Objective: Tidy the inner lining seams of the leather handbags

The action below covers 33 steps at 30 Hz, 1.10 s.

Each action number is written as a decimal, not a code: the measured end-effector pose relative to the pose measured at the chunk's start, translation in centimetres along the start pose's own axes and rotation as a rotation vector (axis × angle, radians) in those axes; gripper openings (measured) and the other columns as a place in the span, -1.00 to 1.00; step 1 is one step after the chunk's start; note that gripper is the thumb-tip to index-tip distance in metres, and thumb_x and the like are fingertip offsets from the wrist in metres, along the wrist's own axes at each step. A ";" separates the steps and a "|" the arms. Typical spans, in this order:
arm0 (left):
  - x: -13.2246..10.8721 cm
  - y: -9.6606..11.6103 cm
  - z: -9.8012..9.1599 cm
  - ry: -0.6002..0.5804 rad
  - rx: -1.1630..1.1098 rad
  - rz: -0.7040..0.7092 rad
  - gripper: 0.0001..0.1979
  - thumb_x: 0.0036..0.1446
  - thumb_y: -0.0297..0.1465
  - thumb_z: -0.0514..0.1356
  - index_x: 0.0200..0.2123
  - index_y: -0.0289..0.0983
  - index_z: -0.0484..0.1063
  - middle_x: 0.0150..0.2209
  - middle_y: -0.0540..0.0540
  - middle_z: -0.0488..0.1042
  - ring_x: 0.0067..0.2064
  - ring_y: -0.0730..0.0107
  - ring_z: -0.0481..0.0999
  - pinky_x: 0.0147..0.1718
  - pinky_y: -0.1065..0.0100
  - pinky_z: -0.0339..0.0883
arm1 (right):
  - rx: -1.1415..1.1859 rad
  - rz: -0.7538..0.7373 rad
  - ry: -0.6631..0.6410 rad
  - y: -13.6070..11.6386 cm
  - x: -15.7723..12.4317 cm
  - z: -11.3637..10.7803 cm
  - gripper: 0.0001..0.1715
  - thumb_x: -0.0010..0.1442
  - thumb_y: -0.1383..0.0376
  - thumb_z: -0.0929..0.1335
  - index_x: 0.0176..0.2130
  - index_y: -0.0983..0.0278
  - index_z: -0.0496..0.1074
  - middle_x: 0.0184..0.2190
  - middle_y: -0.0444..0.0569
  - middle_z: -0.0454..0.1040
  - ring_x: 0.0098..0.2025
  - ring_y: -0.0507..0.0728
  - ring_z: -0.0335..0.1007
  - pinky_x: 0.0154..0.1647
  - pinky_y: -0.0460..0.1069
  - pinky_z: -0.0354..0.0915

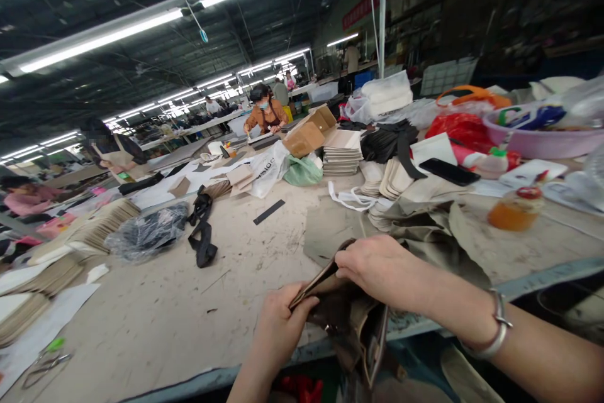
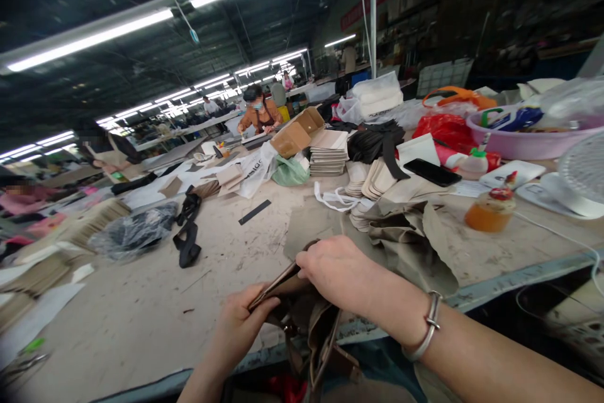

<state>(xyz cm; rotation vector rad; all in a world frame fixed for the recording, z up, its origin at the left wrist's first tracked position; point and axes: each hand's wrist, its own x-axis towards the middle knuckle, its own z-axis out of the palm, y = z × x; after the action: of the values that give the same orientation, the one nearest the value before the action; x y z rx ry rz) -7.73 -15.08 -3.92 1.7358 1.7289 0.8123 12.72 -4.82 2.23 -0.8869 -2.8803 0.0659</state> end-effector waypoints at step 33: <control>1.3 0.4 2.7 0.114 0.119 -0.027 -0.68 0.24 -0.24 0.02 -0.24 -0.26 0.51 -0.42 -0.01 0.51 -0.38 0.40 0.44 -0.40 0.45 0.27 | -0.020 0.100 0.224 1.3 -0.7 2.3 -0.72 0.31 0.23 0.22 -0.37 0.27 0.40 -0.43 -0.04 0.53 -0.36 0.16 0.45 -0.41 -0.02 0.16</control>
<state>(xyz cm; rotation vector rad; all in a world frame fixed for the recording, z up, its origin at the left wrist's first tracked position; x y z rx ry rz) -5.49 -13.70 -5.37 1.7700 1.9063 0.8258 13.68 -4.12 -0.18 -0.9738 -2.6342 -0.0501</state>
